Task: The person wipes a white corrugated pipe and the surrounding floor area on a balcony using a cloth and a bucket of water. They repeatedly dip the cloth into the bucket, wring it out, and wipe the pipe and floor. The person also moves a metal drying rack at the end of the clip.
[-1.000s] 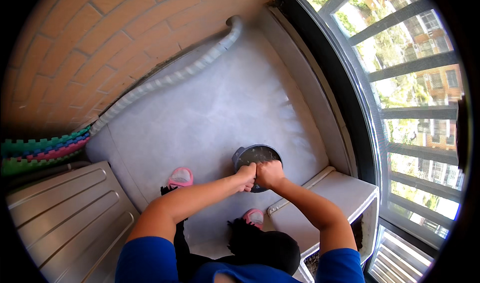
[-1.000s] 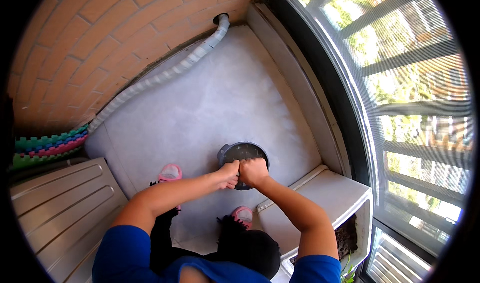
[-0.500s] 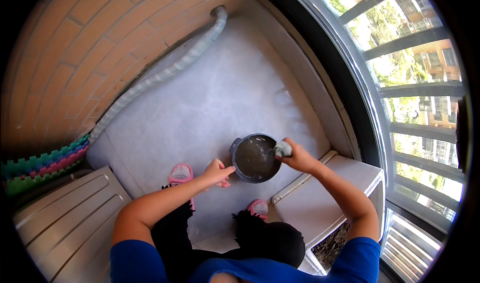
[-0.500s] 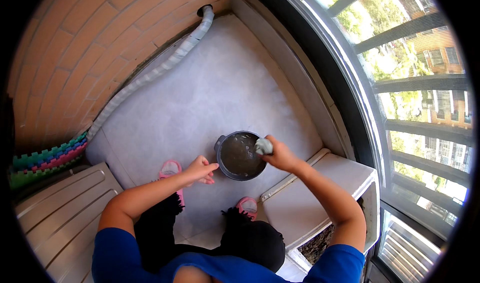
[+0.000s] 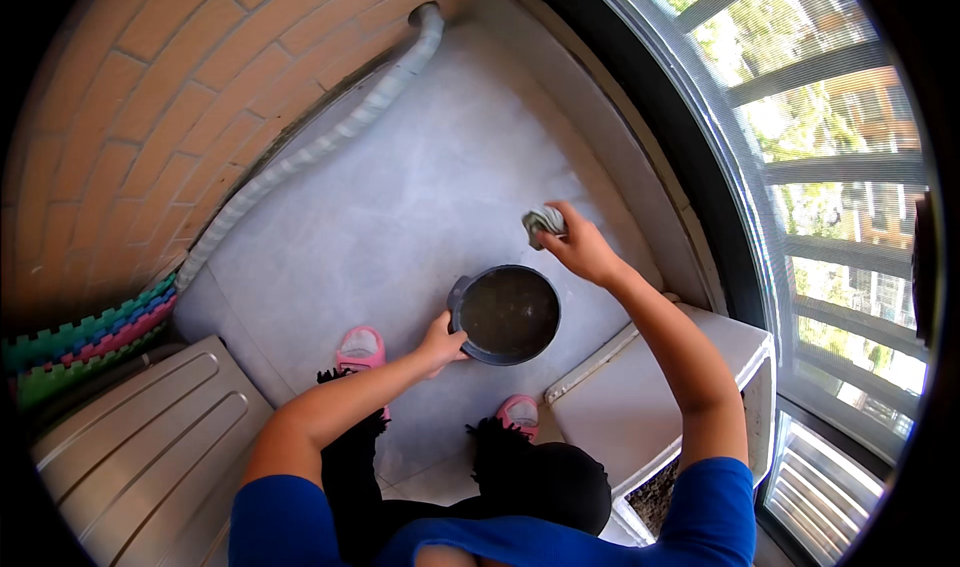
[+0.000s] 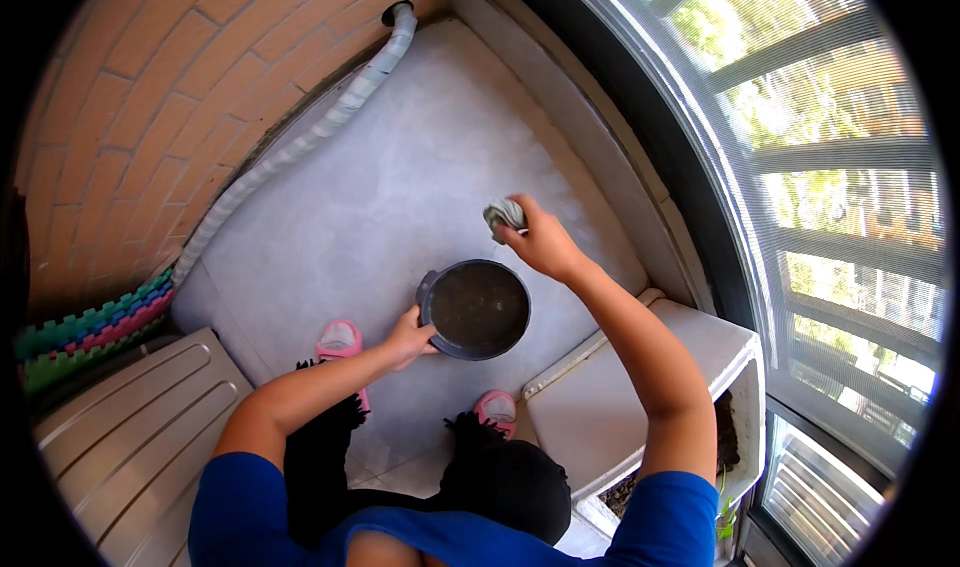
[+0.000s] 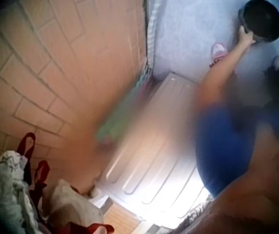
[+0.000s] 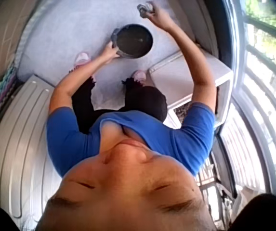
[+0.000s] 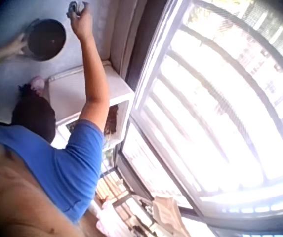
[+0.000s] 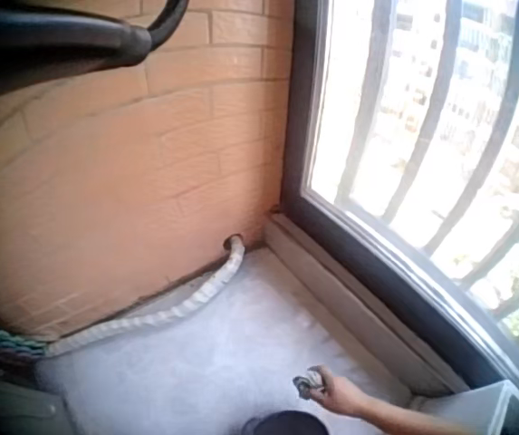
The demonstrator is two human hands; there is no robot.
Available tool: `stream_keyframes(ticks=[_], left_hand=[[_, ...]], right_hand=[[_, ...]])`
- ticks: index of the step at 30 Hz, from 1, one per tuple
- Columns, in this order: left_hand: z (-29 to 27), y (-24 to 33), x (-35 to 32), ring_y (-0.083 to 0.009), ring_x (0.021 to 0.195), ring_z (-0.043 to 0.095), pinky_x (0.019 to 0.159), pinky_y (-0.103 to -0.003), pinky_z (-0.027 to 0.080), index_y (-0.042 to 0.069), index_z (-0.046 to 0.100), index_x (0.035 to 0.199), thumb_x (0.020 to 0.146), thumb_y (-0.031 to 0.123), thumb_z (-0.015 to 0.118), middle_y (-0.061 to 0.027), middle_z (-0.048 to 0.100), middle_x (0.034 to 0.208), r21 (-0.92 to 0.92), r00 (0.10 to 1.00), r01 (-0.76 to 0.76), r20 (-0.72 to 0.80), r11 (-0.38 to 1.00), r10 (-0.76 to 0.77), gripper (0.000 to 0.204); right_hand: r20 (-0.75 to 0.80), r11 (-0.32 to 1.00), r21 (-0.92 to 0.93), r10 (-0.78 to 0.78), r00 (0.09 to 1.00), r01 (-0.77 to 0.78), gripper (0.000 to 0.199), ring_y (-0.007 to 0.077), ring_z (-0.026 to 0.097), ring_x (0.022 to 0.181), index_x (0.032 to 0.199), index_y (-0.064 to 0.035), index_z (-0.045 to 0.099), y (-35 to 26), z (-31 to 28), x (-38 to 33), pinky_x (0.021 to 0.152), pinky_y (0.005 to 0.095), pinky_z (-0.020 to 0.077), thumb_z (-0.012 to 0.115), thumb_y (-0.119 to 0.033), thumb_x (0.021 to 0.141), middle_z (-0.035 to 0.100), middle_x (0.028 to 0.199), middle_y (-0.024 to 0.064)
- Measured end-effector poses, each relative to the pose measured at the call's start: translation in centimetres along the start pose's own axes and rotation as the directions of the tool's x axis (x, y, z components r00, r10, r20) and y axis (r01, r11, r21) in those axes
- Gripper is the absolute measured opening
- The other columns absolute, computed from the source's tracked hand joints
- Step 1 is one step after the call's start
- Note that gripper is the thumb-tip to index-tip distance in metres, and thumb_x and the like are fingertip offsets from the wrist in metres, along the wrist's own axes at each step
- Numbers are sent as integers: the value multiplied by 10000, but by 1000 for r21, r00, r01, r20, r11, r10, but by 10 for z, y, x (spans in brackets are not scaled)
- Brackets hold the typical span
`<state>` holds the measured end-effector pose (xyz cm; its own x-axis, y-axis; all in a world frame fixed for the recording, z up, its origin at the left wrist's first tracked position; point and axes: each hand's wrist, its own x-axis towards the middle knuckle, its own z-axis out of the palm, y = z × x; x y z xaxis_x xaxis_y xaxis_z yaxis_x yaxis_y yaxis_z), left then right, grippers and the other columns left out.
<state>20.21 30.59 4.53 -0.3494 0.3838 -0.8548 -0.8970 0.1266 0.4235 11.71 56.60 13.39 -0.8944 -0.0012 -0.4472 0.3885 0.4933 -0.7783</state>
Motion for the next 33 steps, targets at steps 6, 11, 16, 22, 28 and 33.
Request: stream_keyframes(ticks=[6,11,16,22,28,33], left_hand=[[-39,21,-46,-224,910,564,709,-375,537,16,375,1154,803,-15,417,-114,493,1053,66,1000,19,-9,998,-19,355],[-71,58,-104,-237,929,567,734,-380,536,1,387,1142,794,-47,411,-129,503,1054,54,995,-5,-102,999,11,352],[-108,69,-138,-280,959,561,757,-425,528,-2,362,1159,789,-66,395,-154,490,1088,-39,978,-41,-207,998,32,377],[-136,68,-156,-315,958,561,791,-480,497,8,362,1166,790,-70,368,-160,494,1094,-170,949,-135,-305,976,78,385],[-154,65,-154,-328,947,565,775,-485,496,37,362,1177,790,-53,361,-168,509,1093,-241,933,-209,-339,948,120,397],[-157,67,-153,-334,959,557,775,-490,493,29,359,1176,791,-55,361,-171,506,1097,-260,928,-215,-354,942,114,394]], right_hand=[[405,972,-222,25,914,72,543,324,577,802,1162,-41,432,6,40,88,728,373,458,619,-356,761,586,927,169],[1,790,-535,-354,935,300,468,299,484,983,1217,-160,441,8,97,105,780,375,436,563,-171,765,419,1198,143],[221,488,-721,-511,831,492,480,245,447,1030,1199,-231,477,-20,123,112,773,350,430,503,-58,751,404,1203,78],[98,754,-497,-442,891,429,290,312,563,813,1036,-170,534,-1,143,163,700,385,472,489,-82,763,492,949,141],[437,570,-487,-497,750,662,199,298,591,697,937,-165,536,5,195,105,577,403,480,457,-110,763,498,940,149],[598,595,-297,-494,631,747,288,261,595,694,1014,-173,560,70,173,-10,562,377,490,471,-114,747,528,952,96]])
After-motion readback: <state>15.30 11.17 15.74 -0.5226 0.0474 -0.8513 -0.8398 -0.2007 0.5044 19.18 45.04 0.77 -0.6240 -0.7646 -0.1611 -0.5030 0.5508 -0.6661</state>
